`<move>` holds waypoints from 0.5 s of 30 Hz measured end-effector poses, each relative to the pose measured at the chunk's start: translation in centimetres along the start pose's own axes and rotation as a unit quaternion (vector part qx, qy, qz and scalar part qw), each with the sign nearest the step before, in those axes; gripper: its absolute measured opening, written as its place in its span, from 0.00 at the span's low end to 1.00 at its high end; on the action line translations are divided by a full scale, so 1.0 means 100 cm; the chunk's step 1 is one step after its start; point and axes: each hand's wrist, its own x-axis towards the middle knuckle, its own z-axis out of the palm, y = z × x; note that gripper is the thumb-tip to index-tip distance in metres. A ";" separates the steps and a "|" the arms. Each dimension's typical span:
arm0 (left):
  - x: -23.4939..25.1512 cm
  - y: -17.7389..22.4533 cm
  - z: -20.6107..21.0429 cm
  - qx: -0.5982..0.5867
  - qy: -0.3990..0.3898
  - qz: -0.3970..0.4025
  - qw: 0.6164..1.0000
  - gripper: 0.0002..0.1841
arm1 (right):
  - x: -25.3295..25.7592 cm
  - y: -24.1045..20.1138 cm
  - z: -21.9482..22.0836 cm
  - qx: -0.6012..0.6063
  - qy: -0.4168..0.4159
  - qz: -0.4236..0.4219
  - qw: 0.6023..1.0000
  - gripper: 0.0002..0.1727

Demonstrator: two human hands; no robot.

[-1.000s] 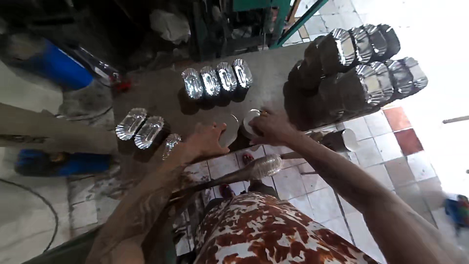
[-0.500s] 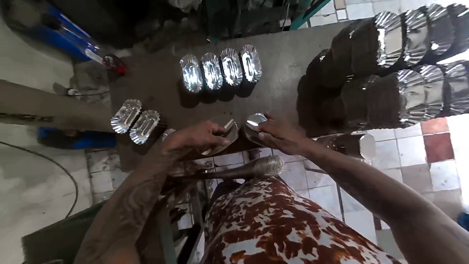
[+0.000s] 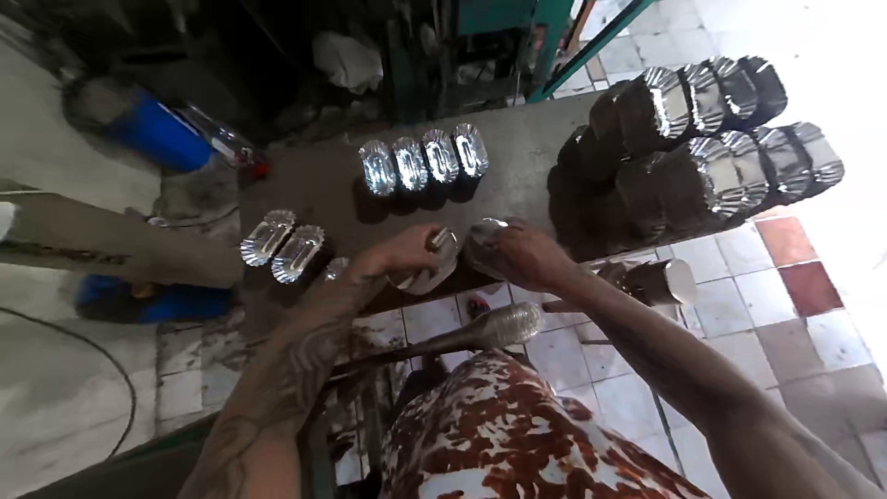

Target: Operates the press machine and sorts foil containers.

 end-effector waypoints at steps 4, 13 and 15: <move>-0.034 0.026 0.027 0.142 0.140 0.015 0.980 0.25 | 0.007 -0.045 -0.037 -0.001 -0.036 0.095 0.995 0.18; -0.131 0.000 0.144 -0.492 0.330 -0.003 0.805 0.15 | -0.028 -0.128 0.055 0.640 0.048 0.254 0.724 0.17; -0.128 -0.001 0.159 -0.616 0.322 0.024 0.718 0.13 | -0.034 -0.119 0.048 0.659 -0.067 0.230 0.713 0.17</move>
